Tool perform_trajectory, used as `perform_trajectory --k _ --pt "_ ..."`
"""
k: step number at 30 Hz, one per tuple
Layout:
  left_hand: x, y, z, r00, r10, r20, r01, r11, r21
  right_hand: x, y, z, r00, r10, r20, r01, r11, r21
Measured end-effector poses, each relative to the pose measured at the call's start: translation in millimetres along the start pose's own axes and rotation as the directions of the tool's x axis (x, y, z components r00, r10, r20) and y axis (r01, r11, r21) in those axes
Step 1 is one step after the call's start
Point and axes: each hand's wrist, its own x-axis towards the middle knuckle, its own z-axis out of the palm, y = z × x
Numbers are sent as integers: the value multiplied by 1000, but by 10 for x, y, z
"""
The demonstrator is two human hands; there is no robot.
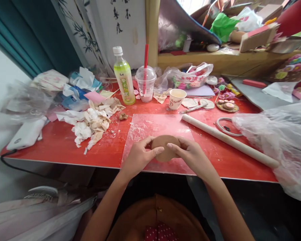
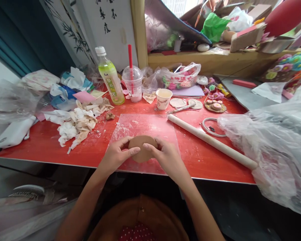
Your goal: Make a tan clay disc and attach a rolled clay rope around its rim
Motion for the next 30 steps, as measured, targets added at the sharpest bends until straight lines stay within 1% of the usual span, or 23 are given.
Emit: perform_trajectory --k 3,6,8,10,13,16,18,21,23,24,26,28,29,30 --pt "-15 22 5 999 48 -23 -46 995 83 14 -1 3 999 -26 -23 24 998 -66" --pt "-12 46 -9 993 119 -22 -113 980 166 8 -6 10 998 -61 8 62 995 -76" --pt "-12 53 -18 990 139 -13 -134 976 171 -1 -11 13 998 -51 29 53 996 -73" --pt "-14 50 -20 992 125 -8 -123 984 126 -13 -16 11 999 -27 44 29 998 -49" --pt "-19 32 -17 997 74 -25 -72 996 57 -24 -18 6 999 -20 50 20 1000 4" --pt "-18 14 -14 999 25 -25 -24 1000 19 -24 -16 6 999 -13 53 13 1000 2" --pt "-15 9 -17 1000 7 -25 -7 1000 6 -26 -19 2 997 0 76 0 1000 9" --pt "-5 2 -25 1000 0 -10 0 1000 -20 -41 -36 -24 988 14 154 -36 989 142" --pt "6 -9 -21 1000 -3 -10 2 997 -73 -54 -42 -48 981 51 186 -93 970 226" --pt "14 -16 -11 1000 -7 -28 4 993 -114 -59 -37 -56 980 80 183 -126 958 256" --pt "35 -30 29 992 -26 -120 -2 973 -232 -61 -5 -48 984 113 134 -152 934 325" --pt "61 -39 97 966 -83 -246 -23 917 -397 -52 50 1 996 82 38 -90 916 390" --pt "73 -42 137 948 -122 -293 -36 875 -483 -45 79 39 999 51 1 -47 912 407" --pt "83 -43 178 935 -160 -316 -46 830 -556 -36 103 83 1000 23 -18 -13 911 411"
